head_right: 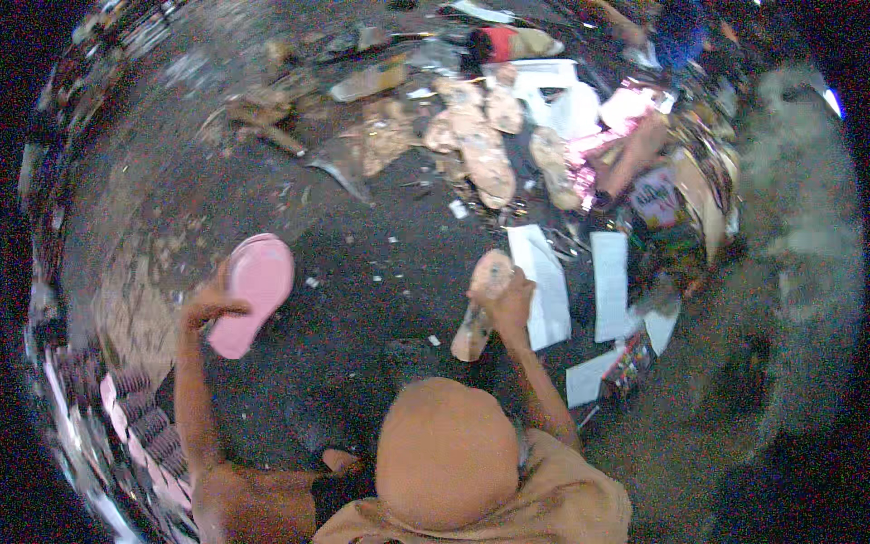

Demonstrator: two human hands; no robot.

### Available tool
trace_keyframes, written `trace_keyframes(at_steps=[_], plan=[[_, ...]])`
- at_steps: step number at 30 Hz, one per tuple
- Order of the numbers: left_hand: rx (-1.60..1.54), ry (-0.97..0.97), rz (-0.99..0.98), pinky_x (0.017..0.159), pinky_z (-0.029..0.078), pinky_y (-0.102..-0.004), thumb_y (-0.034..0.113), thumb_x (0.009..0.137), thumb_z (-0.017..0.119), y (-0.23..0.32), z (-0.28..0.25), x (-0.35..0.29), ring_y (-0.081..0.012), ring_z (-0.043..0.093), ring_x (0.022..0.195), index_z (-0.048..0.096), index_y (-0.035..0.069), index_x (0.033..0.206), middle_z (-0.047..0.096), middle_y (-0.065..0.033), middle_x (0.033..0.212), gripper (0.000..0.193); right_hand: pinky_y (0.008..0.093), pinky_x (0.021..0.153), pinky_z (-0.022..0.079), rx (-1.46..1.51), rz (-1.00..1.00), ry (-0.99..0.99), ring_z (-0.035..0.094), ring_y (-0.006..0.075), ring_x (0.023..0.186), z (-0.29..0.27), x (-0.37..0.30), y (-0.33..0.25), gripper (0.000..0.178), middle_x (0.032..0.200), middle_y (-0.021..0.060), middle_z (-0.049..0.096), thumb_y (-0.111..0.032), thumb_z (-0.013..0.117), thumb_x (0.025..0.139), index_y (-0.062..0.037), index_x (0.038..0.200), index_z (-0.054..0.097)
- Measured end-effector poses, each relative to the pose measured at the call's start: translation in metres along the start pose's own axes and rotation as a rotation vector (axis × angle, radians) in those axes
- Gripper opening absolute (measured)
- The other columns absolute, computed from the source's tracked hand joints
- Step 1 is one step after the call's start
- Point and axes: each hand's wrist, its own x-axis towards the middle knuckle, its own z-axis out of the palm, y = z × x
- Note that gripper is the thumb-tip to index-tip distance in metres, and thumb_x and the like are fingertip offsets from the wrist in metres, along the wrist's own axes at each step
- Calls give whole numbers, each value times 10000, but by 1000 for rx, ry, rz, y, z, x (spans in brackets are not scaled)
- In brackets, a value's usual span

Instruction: The person sits on the floor and assembles pink slippers by hand. They pick up a pink sole and a beige insole, align them, and use a small metal tool to press or secure the insole into the sole. The person repeats this process for multiple pairs, stacking the finished slippers nearby.

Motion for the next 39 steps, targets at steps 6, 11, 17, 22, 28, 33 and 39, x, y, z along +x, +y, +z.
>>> trace_keyframes(at_steps=[6,11,17,22,28,33,39], plan=[[-448,-249,-305,1160,496,-438,416,707,953,8,-48,17,-299,631,1328,386,11,1668,622,-161,1516,1187,445,820,576,291,170,-97,744,315,873,-33,16,8,494,999,155,785,-384,867,931,3,1217,757],[-417,-235,-297,1223,436,-446,400,676,991,12,-34,13,-334,541,1451,235,-16,1699,532,-224,1588,1338,356,654,511,760,248,52,621,160,699,-86,154,-3,429,863,9,713,-438,723,1069,-16,1108,787],[297,411,128,1342,198,-537,678,611,965,-26,56,-71,-452,325,1596,239,-25,1703,372,-292,1686,1487,510,961,571,151,-467,-188,710,467,1111,-3,183,13,342,1210,227,750,-94,721,954,3,1280,683],[779,480,43,1255,230,-675,679,623,948,79,164,-49,-503,309,1544,131,94,1779,185,-332,1758,1532,485,1028,533,485,-149,-103,680,351,1165,-15,253,79,429,1240,220,719,-168,724,1005,15,1389,671],[672,521,-45,1234,221,-727,610,552,992,55,154,-65,-541,324,1507,80,128,1782,340,-322,1625,1605,462,1074,499,454,-217,-160,567,331,1248,26,137,-51,515,1409,217,534,-179,768,1003,33,1446,614],[202,984,-153,1284,202,-655,545,566,1036,61,93,-99,-549,294,1558,-33,123,1776,278,-340,1695,1669,370,975,513,621,-404,-358,583,251,1168,54,150,-114,544,1455,164,526,-198,767,1006,-27,1489,584],[-461,1872,-97,1151,485,-468,400,897,878,37,79,-444,-282,561,1327,359,3,1598,557,-153,1462,958,260,670,497,843,-522,-593,610,137,902,4,224,-151,525,1307,69,613,-134,732,1039,-37,1518,540]])
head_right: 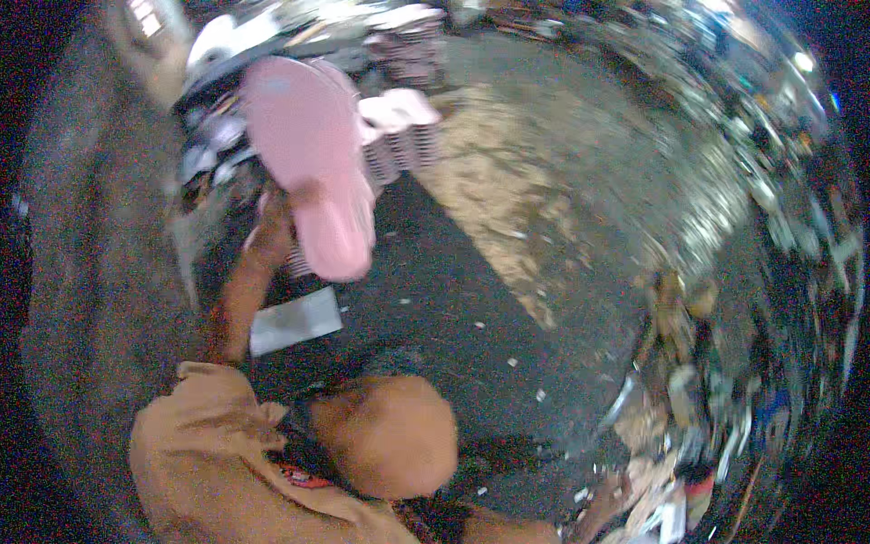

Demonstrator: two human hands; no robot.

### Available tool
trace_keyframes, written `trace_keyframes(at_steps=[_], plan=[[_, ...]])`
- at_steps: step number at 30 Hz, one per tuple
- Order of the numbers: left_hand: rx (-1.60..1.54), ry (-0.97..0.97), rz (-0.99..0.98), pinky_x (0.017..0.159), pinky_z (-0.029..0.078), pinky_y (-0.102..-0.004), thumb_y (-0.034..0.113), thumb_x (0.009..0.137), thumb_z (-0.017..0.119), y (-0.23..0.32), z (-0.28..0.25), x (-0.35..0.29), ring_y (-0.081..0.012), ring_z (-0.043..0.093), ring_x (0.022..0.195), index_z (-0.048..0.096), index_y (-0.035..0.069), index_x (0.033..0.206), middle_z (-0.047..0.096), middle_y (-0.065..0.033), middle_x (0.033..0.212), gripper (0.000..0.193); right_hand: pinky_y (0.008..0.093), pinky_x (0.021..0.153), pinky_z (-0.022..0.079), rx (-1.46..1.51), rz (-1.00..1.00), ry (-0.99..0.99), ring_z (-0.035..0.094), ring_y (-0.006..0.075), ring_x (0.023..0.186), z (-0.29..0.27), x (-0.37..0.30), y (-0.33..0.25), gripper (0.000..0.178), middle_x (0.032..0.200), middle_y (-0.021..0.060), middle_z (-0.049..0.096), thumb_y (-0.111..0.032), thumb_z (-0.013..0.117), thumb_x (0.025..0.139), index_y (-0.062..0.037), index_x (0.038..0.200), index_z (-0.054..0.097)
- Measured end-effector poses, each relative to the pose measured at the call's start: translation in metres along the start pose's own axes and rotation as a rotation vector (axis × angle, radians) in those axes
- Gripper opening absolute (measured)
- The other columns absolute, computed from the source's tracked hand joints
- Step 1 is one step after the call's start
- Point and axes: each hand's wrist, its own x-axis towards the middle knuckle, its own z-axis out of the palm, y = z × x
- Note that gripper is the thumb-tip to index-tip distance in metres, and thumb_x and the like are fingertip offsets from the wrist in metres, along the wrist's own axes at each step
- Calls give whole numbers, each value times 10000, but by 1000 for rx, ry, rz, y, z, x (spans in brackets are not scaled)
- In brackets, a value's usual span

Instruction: The person sits on the floor and assembles pink slippers by hand. They pick up a pink sole and a beige insole, align them, and use a small metal tool to press or secure the insole into the sole. The person repeats this process for multiple pairs, stacking the finished slippers nearby.

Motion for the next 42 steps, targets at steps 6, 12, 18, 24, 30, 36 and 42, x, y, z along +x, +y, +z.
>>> trace_keyframes(at_steps=[6,12,18,24,30,36,42], plan=[[-642,185,-123,1291,393,-518,367,1080,706,-52,-213,-159,-391,524,1474,353,79,1690,540,-177,1601,761,361,858,540,-105,181,-224,620,214,1081,52,98,0,588,1333,88,623,-181,771,1018,-38,1536,534],[-961,623,-832,1172,440,-647,821,767,771,-203,-155,-183,-342,548,1396,506,214,1572,566,-98,1525,1043,320,776,539,-417,-137,-377,611,165,958,141,114,-18,537,1342,34,585,-164,731,1040,-99,1532,528],[-788,761,-1133,1272,268,-690,966,784,630,-244,-116,-184,-368,318,1617,303,282,1735,306,-102,1788,1216,342,931,566,-494,50,-414,659,215,1125,131,33,-60,559,1482,88,557,-85,746,1023,-87,1538,528],[-1034,717,-982,1208,372,-666,961,788,604,-269,-134,-125,-379,449,1519,364,246,1702,368,-108,1744,1186,440,1069,519,-554,413,-316,623,322,1266,84,-37,29,605,1530,181,556,-212,815,1014,-91,1545,552],[-651,760,-834,1239,375,-634,923,833,598,-300,-122,-98,-351,484,1508,416,199,1685,436,-107,1710,1133,359,755,594,-424,354,-271,683,207,909,75,-50,64,553,1382,131,591,-246,790,1043,-112,1519,541],[-806,706,-989,1267,322,-647,967,842,537,-307,-160,-60,-360,445,1554,427,201,1694,427,-117,1740,1151,380,943,557,-353,373,-391,589,264,1228,163,-66,-11,511,1529,166,505,-181,783,1030,-143,1502,591],[-779,707,-1082,1282,251,-686,1041,768,515,-297,-145,-3,-369,394,1596,350,178,1731,389,-123,1767,1304,328,826,580,-377,-78,-398,618,253,1141,166,-57,-1,498,1444,155,523,-94,786,1001,-94,1462,599]])
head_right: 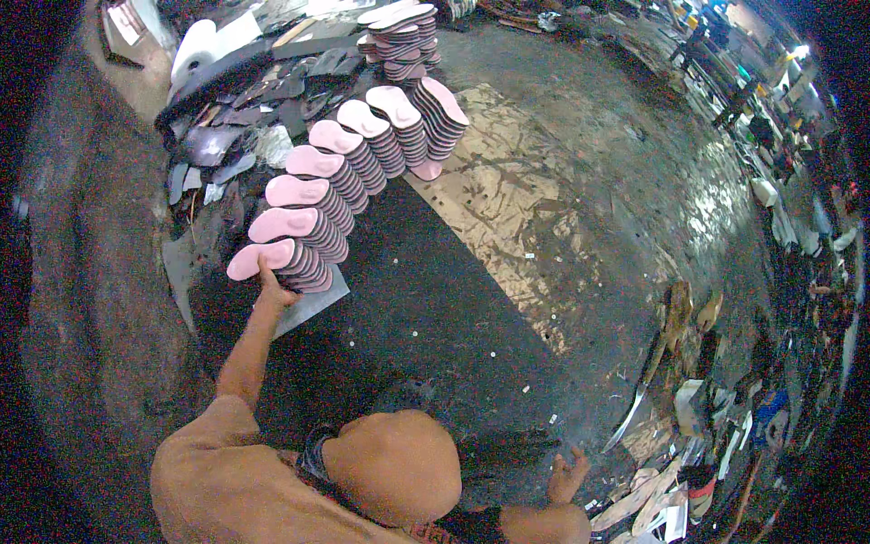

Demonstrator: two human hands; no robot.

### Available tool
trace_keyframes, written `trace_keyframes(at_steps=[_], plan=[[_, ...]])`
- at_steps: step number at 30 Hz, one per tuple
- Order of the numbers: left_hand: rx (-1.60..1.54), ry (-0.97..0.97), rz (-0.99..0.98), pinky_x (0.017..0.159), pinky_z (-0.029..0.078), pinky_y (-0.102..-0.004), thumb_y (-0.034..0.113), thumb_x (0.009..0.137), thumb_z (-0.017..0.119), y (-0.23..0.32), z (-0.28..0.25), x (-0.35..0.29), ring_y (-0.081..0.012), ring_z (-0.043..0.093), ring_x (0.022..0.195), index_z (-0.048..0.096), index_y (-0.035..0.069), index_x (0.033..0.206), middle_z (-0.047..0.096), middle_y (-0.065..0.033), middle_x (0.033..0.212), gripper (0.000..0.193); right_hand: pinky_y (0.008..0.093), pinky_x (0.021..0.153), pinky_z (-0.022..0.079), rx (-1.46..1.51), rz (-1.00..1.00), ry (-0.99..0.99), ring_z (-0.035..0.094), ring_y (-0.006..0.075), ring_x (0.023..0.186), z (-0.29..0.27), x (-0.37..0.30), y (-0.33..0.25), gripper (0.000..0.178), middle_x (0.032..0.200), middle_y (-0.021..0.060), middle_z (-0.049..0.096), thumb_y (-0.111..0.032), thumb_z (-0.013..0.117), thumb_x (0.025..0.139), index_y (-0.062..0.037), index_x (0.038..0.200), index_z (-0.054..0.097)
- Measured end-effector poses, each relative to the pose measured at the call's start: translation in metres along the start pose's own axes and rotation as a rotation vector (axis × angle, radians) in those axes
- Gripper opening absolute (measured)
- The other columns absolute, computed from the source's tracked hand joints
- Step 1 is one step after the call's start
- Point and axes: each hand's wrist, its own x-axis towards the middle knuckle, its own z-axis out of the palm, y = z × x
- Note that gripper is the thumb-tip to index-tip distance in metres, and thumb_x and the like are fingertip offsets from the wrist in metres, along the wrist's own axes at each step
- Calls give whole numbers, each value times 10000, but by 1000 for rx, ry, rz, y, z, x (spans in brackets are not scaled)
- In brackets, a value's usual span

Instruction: The person sits on the floor and assembles pink slippers by hand. They pick up a pink sole and a beige insole, align them, and use a small metal tool to press or secure the insole into the sole. The person repeats this process for multiple pairs, stacking the finished slippers nearby.

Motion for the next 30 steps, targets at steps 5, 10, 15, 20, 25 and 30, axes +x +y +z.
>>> trace_keyframes(at_steps=[5,10,15,20,25,30], plan=[[72,-44,33,1292,77,-766,1064,748,494,5,15,5,-412,217,1678,181,203,1787,221,-112,1846,1386,364,850,599,102,332,-22,575,274,1239,2,-30,11,532,1425,169,523,-93,821,975,-60,1456,596],[705,-76,822,1303,65,-742,991,804,571,23,-84,13,-391,160,1691,86,226,1799,129,-107,1865,1346,361,852,618,-64,228,-45,601,290,1205,18,-70,36,507,1423,179,493,-83,822,965,-38,1424,613],[1612,240,852,1306,270,-578,614,1020,660,-85,-99,-30,-374,324,1613,322,153,1724,281,-158,1791,907,419,868,600,-148,225,98,635,326,1135,19,-123,56,485,1388,194,512,-158,821,959,-8,1375,622],[2055,-59,1008,1264,359,-580,337,1080,662,-98,-92,-26,-450,462,1520,538,101,1609,498,-225,1653,592,516,941,538,-537,26,181,595,414,1137,17,-143,34,523,1326,222,513,-231,833,893,-40,1327,611],[2439,-197,1434,1054,551,-563,271,1010,718,-7,-117,29,-444,669,1281,652,42,1449,676,-200,1474,499,553,1184,448,-356,447,127,488,496,1394,21,-102,-10,698,1489,284,448,-204,896,802,-30,1388,558],[2370,-382,1171,785,564,-418,102,989,709,-13,-94,22,-304,710,903,620,16,1395,714,-137,1029,424,520,950,571,-438,576,-84,672,462,1148,-23,-61,-50,372,1268,237,630,-247,830,888,-71,1180,681]])
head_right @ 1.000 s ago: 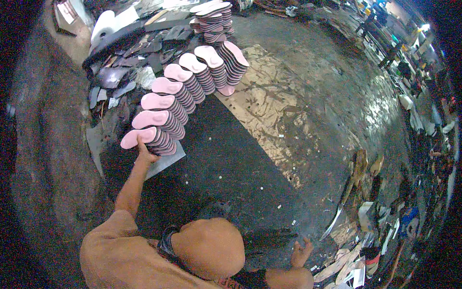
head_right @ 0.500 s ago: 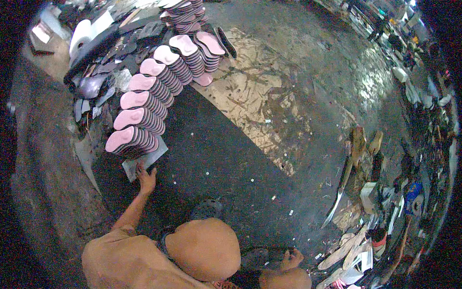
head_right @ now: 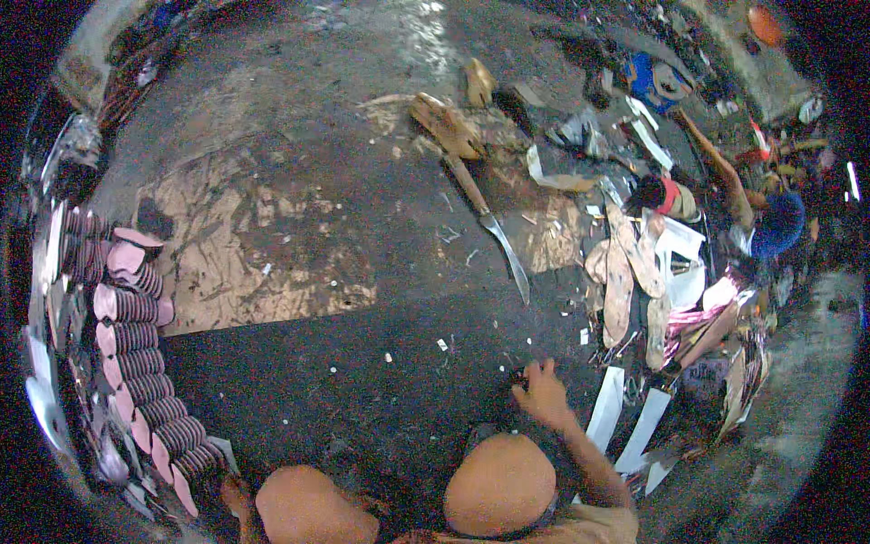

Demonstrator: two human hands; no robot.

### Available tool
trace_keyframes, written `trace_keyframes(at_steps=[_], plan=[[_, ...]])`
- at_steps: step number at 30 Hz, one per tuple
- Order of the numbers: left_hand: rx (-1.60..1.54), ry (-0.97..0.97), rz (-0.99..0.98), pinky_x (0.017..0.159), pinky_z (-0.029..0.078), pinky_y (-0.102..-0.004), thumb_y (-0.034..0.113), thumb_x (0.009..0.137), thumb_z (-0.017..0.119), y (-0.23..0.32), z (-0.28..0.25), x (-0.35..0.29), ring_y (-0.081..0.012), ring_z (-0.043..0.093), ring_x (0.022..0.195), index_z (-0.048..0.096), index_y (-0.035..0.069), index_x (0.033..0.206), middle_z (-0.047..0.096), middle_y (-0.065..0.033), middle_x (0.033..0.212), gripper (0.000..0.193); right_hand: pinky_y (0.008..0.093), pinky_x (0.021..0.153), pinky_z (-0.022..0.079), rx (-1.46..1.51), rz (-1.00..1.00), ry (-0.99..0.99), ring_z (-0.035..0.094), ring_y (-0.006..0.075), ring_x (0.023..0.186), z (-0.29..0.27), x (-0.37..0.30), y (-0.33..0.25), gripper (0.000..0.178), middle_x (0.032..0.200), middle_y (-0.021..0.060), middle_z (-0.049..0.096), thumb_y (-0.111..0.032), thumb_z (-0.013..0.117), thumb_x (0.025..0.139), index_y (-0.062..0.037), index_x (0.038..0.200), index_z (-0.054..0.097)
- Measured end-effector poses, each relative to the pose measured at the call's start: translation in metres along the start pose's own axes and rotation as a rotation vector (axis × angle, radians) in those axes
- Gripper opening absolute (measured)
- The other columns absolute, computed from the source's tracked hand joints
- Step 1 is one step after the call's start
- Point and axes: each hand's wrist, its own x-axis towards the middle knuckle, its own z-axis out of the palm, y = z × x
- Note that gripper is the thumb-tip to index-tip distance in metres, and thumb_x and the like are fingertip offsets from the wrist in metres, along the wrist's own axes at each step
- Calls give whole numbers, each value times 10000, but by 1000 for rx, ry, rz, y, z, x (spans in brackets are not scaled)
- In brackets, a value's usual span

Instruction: The person sits on the floor and assembles pink slippers by hand. They pick up a pink sole and a beige insole, align them, and use a small metal tool to press or secure the insole into the sole. The person repeats this process for multiple pairs, stacking the finished slippers nearby.

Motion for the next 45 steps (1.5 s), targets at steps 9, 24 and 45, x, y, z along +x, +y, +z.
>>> trace_keyframes(at_steps=[9,24,45], plan=[[-421,-106,45,731,562,-353,126,969,753,122,-58,-45,-253,681,814,657,28,1249,687,-90,939,312,485,960,555,158,-306,695,705,386,1130,-71,284,-100,387,1181,203,730,-327,727,1025,-25,1261,679],[-554,176,404,681,461,-268,-45,932,666,219,-215,181,-117,542,748,607,12,1344,605,-48,894,420,497,1076,537,56,59,540,674,409,1264,-120,110,59,520,1351,199,719,-169,805,922,-68,1417,680],[-287,-138,81,1076,531,-437,97,1019,680,315,-383,300,-313,652,1300,477,58,1614,641,-202,1497,630,559,1158,454,223,-328,483,543,483,1358,-129,540,-250,825,1424,286,589,-394,835,920,13,1535,466]])
